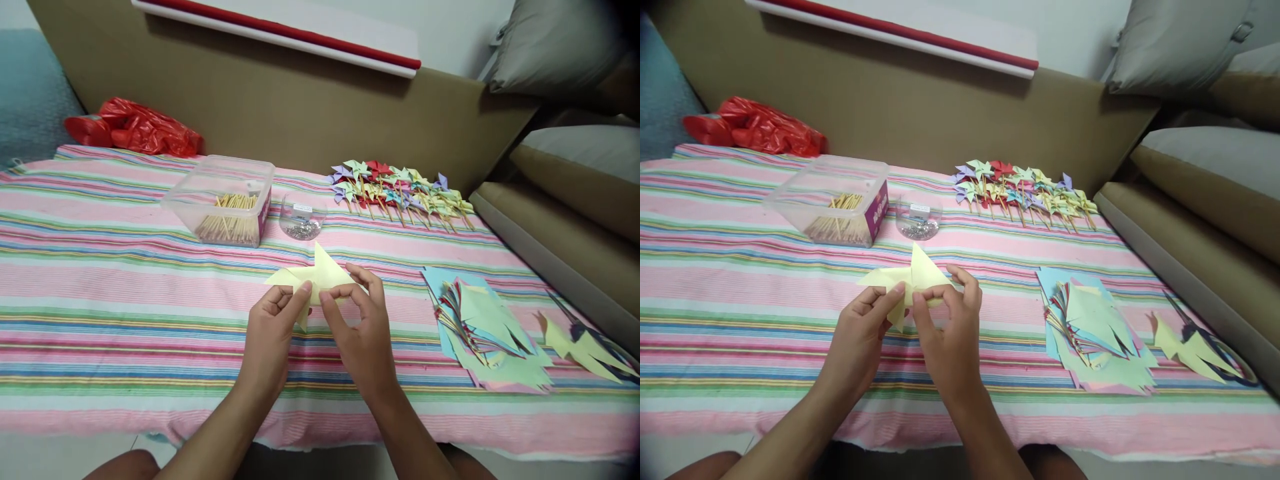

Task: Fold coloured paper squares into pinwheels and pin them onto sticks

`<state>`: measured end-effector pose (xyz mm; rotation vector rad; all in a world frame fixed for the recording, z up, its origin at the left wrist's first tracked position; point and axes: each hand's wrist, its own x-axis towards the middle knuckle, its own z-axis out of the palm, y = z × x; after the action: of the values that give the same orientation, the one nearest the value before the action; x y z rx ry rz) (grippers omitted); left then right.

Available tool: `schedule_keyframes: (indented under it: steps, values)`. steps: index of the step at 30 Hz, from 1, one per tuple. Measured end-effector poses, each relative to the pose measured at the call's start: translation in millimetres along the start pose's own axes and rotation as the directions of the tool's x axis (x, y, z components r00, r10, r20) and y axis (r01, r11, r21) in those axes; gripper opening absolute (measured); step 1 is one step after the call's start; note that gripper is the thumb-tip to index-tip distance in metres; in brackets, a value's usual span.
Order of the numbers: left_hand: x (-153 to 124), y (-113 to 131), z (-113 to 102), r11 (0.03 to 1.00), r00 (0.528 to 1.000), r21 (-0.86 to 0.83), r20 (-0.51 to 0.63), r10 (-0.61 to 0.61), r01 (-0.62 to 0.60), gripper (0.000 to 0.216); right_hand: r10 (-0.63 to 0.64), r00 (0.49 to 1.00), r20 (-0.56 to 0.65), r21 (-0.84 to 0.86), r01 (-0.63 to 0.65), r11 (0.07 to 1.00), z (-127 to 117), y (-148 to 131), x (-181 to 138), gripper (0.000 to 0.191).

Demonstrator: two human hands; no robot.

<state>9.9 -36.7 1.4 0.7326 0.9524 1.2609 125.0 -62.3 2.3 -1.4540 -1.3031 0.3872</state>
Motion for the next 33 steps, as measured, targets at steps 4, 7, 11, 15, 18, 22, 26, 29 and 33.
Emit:
schedule_keyframes:
  steps: [4,7,11,15,18,22,26,29,33]
  values:
    - [-1,0,0,1.000,1.000,-0.010,0.009,-0.017,0.017,0.025,-0.004,1.000,-0.028,-0.007,0.004,1.000,1,-1,0,0.014]
    - [-2,-1,1,0.999,0.999,-0.015,0.011,-0.039,0.039,0.025,0.004,0.999,-0.051,-0.007,-0.005,1.000,1,0,1,0.015]
    - [-2,-2,1,0.999,0.999,-0.018,0.014,-0.043,0.043,0.026,-0.002,0.999,-0.051,-0.011,0.001,1.000,2,0,1,0.014]
    - [-2,-3,1,0.999,0.999,-0.028,0.016,-0.044,0.045,0.024,-0.003,0.999,-0.050,-0.008,0.002,1.000,3,-1,1,0.013]
    - [-2,-4,0,0.998,0.999,-0.032,0.013,-0.050,0.050,0.024,-0.004,0.999,-0.051,-0.009,0.004,1.000,3,-1,1,0.014]
    - [-2,-3,0,1.000,0.999,-0.013,0.022,-0.027,0.027,0.027,-0.020,0.999,-0.048,-0.010,0.019,1.000,4,-1,-1,0.015]
    - [-2,-2,0,0.998,0.998,0.058,0.053,0.017,-0.020,0.030,-0.037,0.998,-0.057,-0.002,0.037,0.999,6,0,-2,0.012]
    - [-1,0,1,0.991,0.996,0.117,0.067,0.061,-0.068,0.032,0.005,0.995,-0.104,0.097,0.005,0.995,4,2,0,0.040]
    - [1,5,-3,0.950,0.982,0.271,0.149,0.116,-0.153,0.031,0.157,0.987,0.040,0.165,-0.161,0.973,-8,6,8,0.050]
